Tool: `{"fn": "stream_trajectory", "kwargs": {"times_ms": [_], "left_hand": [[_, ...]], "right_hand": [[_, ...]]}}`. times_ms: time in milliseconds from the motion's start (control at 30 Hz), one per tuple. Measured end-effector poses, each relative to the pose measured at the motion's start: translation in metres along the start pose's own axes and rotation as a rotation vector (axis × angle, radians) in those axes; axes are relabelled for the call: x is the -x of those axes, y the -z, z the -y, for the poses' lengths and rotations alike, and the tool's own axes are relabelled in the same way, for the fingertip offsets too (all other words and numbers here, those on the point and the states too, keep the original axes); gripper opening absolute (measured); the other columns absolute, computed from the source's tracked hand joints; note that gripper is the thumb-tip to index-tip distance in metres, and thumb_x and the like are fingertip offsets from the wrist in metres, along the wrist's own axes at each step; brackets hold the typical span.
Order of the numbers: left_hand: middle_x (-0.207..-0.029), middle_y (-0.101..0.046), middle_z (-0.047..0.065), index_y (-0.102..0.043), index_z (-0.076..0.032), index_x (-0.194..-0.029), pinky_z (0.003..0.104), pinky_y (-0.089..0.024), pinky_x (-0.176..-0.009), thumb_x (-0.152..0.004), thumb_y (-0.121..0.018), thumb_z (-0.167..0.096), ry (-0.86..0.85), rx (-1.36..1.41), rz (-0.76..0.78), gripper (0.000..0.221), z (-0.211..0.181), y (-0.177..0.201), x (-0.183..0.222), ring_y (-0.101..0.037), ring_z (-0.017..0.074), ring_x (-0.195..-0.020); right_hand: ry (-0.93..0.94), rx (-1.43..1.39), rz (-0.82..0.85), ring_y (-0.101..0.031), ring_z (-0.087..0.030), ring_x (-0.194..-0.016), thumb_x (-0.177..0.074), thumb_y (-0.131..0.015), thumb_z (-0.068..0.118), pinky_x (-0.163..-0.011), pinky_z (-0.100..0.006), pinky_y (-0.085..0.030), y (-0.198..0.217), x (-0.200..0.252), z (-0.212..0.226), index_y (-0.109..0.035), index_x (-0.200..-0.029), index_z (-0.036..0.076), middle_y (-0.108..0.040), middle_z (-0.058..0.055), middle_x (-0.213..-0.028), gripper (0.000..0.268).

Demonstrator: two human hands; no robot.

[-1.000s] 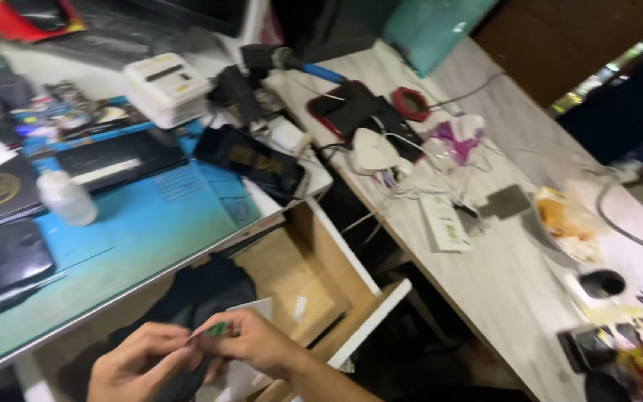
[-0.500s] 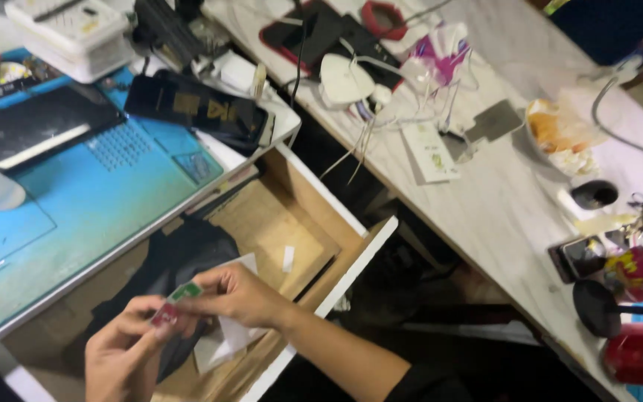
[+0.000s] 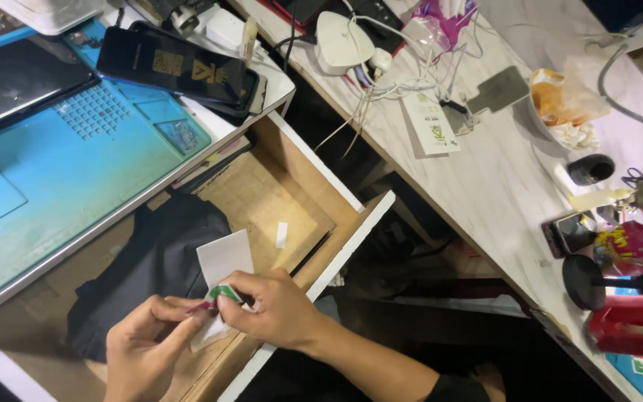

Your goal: Replacing a screen protector on a smartphone at a repair bench

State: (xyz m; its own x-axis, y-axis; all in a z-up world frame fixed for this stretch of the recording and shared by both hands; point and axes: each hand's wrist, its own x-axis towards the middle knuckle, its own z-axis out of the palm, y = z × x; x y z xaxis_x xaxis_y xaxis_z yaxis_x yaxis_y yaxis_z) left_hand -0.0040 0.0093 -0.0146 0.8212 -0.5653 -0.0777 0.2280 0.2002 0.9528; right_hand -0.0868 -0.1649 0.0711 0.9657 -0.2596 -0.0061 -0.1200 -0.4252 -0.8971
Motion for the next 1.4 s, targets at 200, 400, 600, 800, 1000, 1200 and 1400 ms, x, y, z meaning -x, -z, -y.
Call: {"fn": "stream_trajectory", "kwargs": {"times_ms": [200, 400, 600, 800, 1000, 1200, 1400], "left_hand": [[-0.071, -0.077, 0.018, -0.069, 0.007, -0.095, 0.023, -0.06, -0.064, -0.072, -0.082, 0.007, -0.005, -0.064, -0.045, 0.026, 0.015, -0.004, -0.005, -0.074, 0.0172, -0.062], [-0.064, -0.076, 0.023, -0.075, 0.013, -0.089, 0.025, -0.058, -0.064, -0.077, -0.079, 0.01, 0.055, -0.112, -0.173, 0.014, -0.01, -0.018, -0.006, -0.07, 0.0209, -0.056], [-0.062, -0.079, 0.022, -0.077, 0.012, -0.086, 0.025, -0.056, -0.059, -0.078, -0.081, 0.007, 0.125, -0.168, -0.171, 0.01, -0.013, -0.018, -0.008, -0.07, 0.0198, -0.054], [-0.063, -0.078, 0.023, -0.076, 0.013, -0.083, 0.026, -0.056, -0.061, -0.077, -0.081, 0.011, 0.145, -0.159, -0.197, 0.009, -0.006, -0.012, -0.008, -0.069, 0.0212, -0.055], [-0.065, -0.079, 0.025, -0.075, 0.011, -0.088, 0.028, -0.053, -0.06, -0.079, -0.082, 0.009, 0.211, -0.171, -0.203, 0.012, -0.02, -0.023, -0.01, -0.067, 0.0225, -0.055], [-0.074, -0.082, 0.012, -0.082, 0.001, -0.097, 0.028, -0.062, -0.065, -0.08, -0.081, -0.005, 0.186, -0.256, -0.074, 0.018, -0.01, -0.007, -0.024, -0.074, 0.0156, -0.064], [-0.069, -0.078, 0.007, -0.081, -0.005, -0.096, 0.022, -0.054, -0.062, -0.086, -0.08, -0.017, 0.201, -0.22, -0.071, 0.016, -0.053, 0.008, -0.016, -0.072, 0.0087, -0.064]], "right_hand": [[-0.108, -0.006, -0.042, -0.048, -0.012, -0.063, -0.101, -0.055, 0.03, -0.06, -0.031, -0.04, -0.004, -0.007, 0.002, -0.062, -0.085, 0.01, -0.056, 0.001, -0.071, 0.027], [-0.078, 0.0, -0.139, -0.054, -0.013, -0.065, -0.101, -0.056, 0.027, -0.06, -0.03, -0.044, -0.017, -0.021, 0.008, -0.069, -0.091, 0.008, -0.064, 0.0, -0.077, 0.025], [-0.318, -0.281, -0.135, -0.049, -0.003, -0.055, -0.097, -0.06, 0.024, -0.051, -0.023, -0.039, -0.026, -0.033, 0.003, -0.065, -0.077, 0.011, -0.058, 0.006, -0.064, 0.024], [-0.37, -0.484, -0.07, -0.052, 0.0, -0.062, -0.099, -0.066, 0.032, -0.055, -0.018, -0.038, -0.03, -0.031, -0.004, -0.07, -0.084, 0.013, -0.06, 0.008, -0.067, 0.024], [-0.367, -0.534, 0.04, -0.062, -0.003, -0.068, -0.099, -0.073, 0.032, -0.062, -0.017, -0.05, -0.019, -0.027, -0.021, -0.07, -0.098, 0.011, -0.066, 0.003, -0.08, 0.021], [-0.212, -0.157, 0.058, -0.059, -0.005, -0.061, -0.101, -0.065, 0.025, -0.058, -0.023, -0.047, -0.014, -0.029, -0.026, -0.07, -0.093, 0.013, -0.064, 0.003, -0.069, 0.016], [-0.218, -0.298, 0.066, -0.063, -0.013, -0.051, -0.101, -0.061, 0.023, -0.051, -0.024, -0.05, -0.038, -0.043, -0.027, -0.064, -0.087, 0.007, -0.064, -0.007, -0.063, 0.021]]}}
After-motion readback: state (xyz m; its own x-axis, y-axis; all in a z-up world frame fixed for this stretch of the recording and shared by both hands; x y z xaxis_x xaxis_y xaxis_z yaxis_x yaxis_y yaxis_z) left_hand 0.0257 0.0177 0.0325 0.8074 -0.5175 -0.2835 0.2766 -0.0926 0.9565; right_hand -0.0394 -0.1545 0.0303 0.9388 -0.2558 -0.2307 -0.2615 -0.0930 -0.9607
